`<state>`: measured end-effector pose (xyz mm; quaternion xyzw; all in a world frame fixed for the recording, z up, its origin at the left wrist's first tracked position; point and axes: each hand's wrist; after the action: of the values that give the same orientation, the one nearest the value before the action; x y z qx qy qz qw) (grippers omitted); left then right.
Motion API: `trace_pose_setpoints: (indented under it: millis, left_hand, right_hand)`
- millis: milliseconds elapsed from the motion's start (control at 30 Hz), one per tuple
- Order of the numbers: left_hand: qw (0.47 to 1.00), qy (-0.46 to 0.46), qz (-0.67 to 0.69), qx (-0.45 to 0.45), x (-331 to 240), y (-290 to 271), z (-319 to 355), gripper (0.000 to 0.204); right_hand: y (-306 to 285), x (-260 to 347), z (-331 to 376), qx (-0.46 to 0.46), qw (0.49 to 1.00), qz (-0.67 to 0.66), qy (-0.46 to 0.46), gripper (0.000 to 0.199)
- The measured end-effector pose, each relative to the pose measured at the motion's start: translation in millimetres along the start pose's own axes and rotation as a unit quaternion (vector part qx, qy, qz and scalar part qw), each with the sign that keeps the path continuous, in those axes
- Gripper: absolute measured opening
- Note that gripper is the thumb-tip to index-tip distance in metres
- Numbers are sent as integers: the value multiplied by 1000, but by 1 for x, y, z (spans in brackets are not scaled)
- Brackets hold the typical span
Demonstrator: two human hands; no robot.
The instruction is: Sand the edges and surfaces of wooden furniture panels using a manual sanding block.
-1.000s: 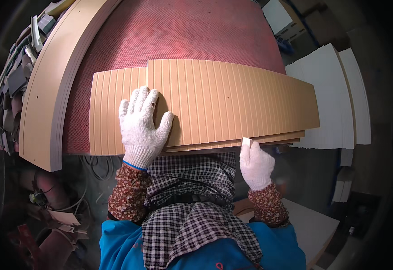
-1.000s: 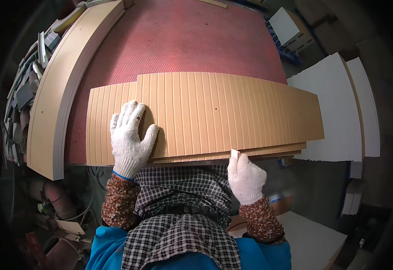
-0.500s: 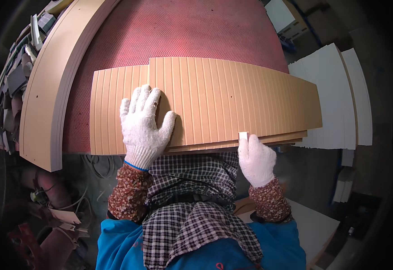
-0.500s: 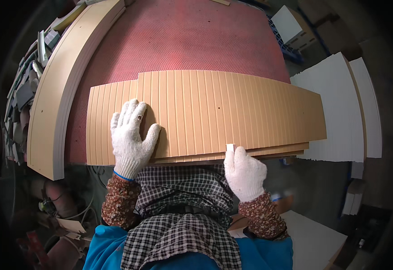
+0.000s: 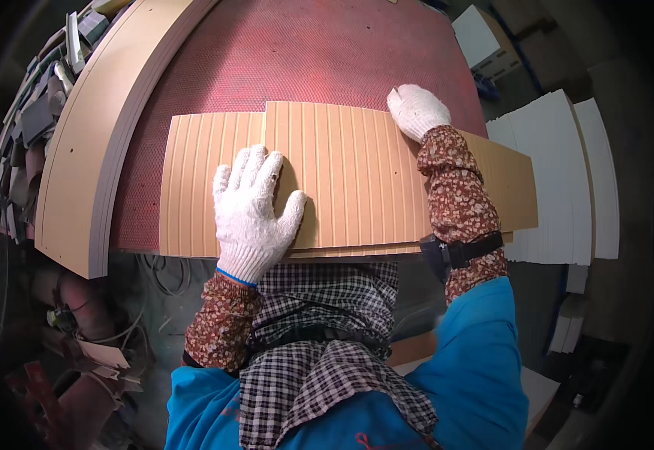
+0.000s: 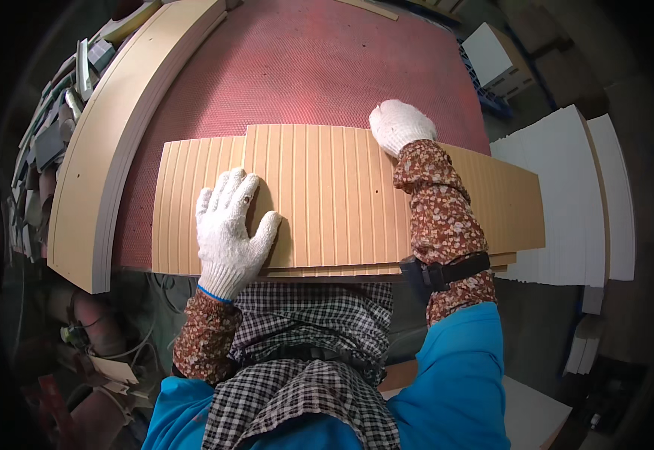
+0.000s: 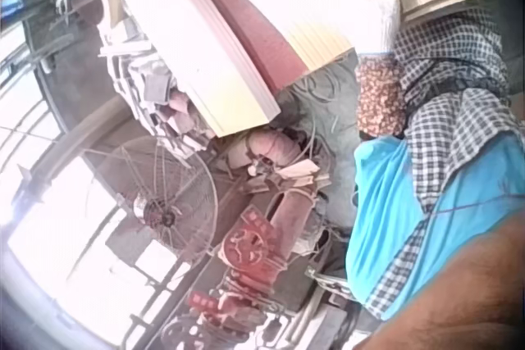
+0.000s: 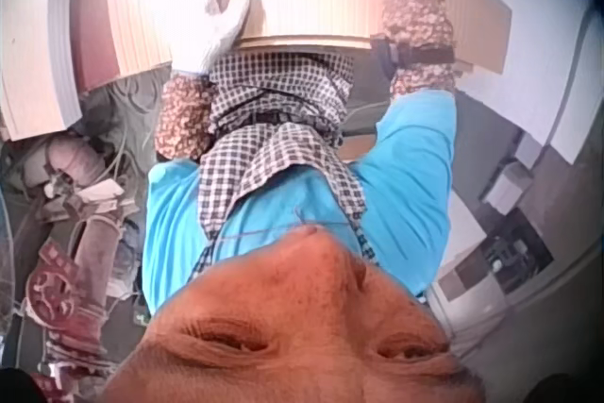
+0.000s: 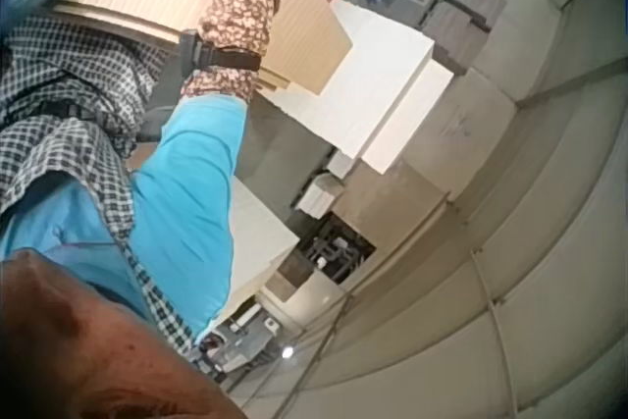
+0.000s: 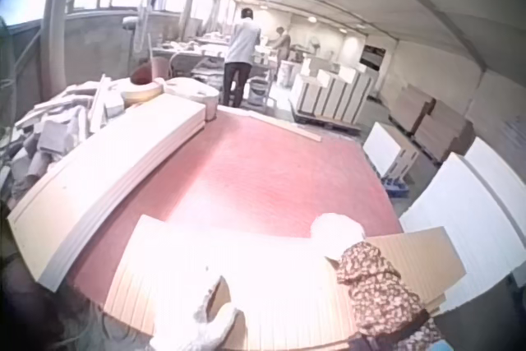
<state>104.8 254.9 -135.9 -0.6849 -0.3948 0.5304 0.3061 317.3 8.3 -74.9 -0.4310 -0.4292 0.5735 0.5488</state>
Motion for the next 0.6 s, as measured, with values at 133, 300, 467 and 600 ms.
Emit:
trace_pose_setpoints:
  millis: [133, 300, 467, 600]
  left_hand:
    - [1000, 3, 10, -6, 1, 0, 0, 61]
    - [1000, -4, 5, -5, 0, -1, 0, 59]
    - [1000, 0, 12, -5, -1, -2, -1, 58]
    - [1000, 1, 0, -8, -1, -1, 0, 58]
  right_hand:
    - [3, 0, 6, 9, 1000, -5, 13, 53]
    - [41, -21, 89, -50, 997, 60, -31, 43]
    - [85, -43, 212, -135, 988, 19, -73, 26]
    - [102, -37, 264, -193, 975, 45, -103, 31]
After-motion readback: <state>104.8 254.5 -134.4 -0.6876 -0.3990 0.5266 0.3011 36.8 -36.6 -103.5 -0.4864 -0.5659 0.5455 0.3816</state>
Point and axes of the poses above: each hand's wrist, its own z-axis away from the middle knuckle, its own y-axis out of the palm, x = y × z, and after that the axes turned 6 degrees about x, right-handed
